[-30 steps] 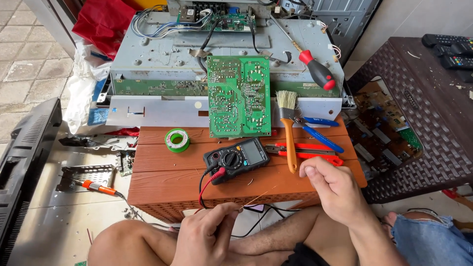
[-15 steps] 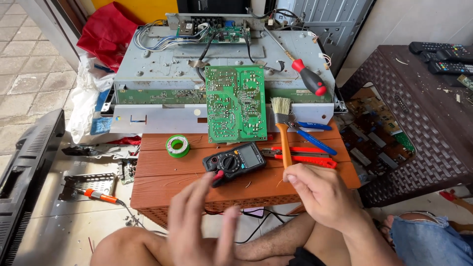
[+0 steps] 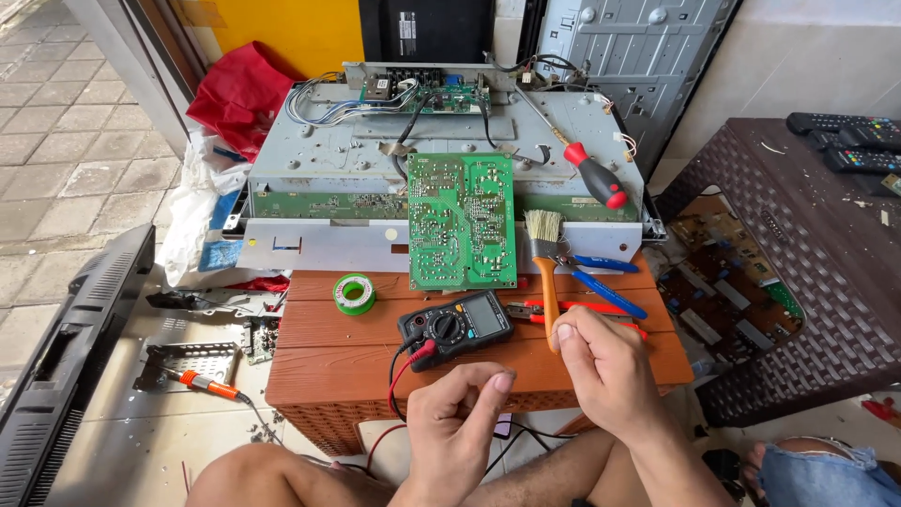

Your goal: Soldering electronic components onto a circuit board and testing connections with a multimeter during a TV repair.

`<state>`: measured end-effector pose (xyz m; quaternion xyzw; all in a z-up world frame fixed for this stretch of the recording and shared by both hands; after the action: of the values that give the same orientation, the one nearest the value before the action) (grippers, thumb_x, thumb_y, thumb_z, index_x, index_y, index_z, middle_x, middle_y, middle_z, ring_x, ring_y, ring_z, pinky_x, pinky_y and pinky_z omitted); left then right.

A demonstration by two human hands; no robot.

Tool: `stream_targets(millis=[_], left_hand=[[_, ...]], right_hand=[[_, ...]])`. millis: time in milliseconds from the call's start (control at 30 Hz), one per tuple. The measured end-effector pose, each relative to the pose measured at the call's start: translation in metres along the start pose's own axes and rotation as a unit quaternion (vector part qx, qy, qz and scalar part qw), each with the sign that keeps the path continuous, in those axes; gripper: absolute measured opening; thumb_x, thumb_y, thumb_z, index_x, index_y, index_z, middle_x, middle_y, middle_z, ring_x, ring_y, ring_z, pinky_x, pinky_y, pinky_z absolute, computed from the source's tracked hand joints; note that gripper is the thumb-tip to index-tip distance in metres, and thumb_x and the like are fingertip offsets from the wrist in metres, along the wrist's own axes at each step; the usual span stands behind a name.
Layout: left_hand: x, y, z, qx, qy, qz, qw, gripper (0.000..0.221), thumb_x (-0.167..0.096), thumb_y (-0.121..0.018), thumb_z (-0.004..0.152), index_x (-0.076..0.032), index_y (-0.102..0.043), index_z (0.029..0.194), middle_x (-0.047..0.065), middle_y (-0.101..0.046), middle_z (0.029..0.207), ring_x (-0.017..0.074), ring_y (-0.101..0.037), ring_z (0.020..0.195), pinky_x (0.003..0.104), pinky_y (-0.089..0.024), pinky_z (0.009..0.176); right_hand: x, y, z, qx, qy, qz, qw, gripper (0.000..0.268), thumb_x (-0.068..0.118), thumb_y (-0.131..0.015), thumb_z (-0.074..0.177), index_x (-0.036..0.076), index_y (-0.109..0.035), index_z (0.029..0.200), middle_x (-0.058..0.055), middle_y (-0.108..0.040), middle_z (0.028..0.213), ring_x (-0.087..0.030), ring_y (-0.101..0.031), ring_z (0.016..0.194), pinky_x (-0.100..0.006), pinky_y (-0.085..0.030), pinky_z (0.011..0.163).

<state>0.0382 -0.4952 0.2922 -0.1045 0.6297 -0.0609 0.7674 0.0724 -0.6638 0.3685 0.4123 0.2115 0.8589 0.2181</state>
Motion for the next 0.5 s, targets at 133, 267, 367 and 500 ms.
stream_targets(millis=[133,267,367,500], left_hand=[[-0.008,0.018,0.000,-0.088,-0.093,0.084,0.988,0.011,-0.006,-0.075,0.087,0.002,-0.083,0.086,-0.004,-0.056,0.050,0.0042,-0.038,0.043,0.021,-0.027,0.038],[-0.009,0.028,0.004,-0.107,-0.104,0.149,0.978,0.011,-0.008,-0.075,0.087,0.000,-0.083,0.089,-0.004,-0.057,0.049,0.0039,-0.043,0.043,0.020,-0.032,0.037],[-0.020,0.016,-0.004,-0.084,-0.193,0.269,0.940,0.013,-0.007,-0.075,0.086,-0.007,-0.081,0.097,-0.005,-0.058,0.058,0.0055,-0.044,0.047,0.021,-0.038,0.042],[-0.026,0.003,-0.011,-0.088,-0.252,0.356,0.896,0.019,-0.005,-0.077,0.083,-0.009,-0.078,0.102,-0.004,-0.061,0.060,0.0069,-0.045,0.044,0.023,-0.038,0.039]], right_hand=[[-0.016,0.010,0.005,-0.041,-0.009,-0.040,0.998,0.015,0.000,-0.054,0.093,0.005,-0.061,0.081,0.001,-0.055,0.059,-0.011,-0.042,0.046,-0.028,-0.034,0.046],[-0.034,0.023,0.013,-0.058,-0.052,-0.117,0.990,0.015,0.001,-0.060,0.097,0.001,-0.067,0.109,-0.008,-0.075,0.087,-0.020,-0.070,0.071,-0.032,-0.056,0.063],[-0.041,0.001,0.010,0.066,-0.011,-0.209,0.976,0.033,-0.007,-0.060,0.085,0.003,-0.065,0.116,-0.011,-0.070,0.106,-0.024,-0.071,0.075,-0.037,-0.059,0.067],[-0.051,-0.013,0.000,0.102,0.046,-0.290,0.950,0.043,0.009,-0.069,0.081,-0.002,-0.064,0.123,-0.016,-0.070,0.129,-0.030,-0.061,0.121,-0.045,-0.049,0.100]])
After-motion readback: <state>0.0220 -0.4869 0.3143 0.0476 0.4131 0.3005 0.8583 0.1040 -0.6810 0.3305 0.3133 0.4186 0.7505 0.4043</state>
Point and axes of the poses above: each hand's wrist, its own z-axis towards the middle knuckle, its own y-axis out of the back of the hand, x = y × z, the point moved 7 cm from there along z, towards the middle knuckle
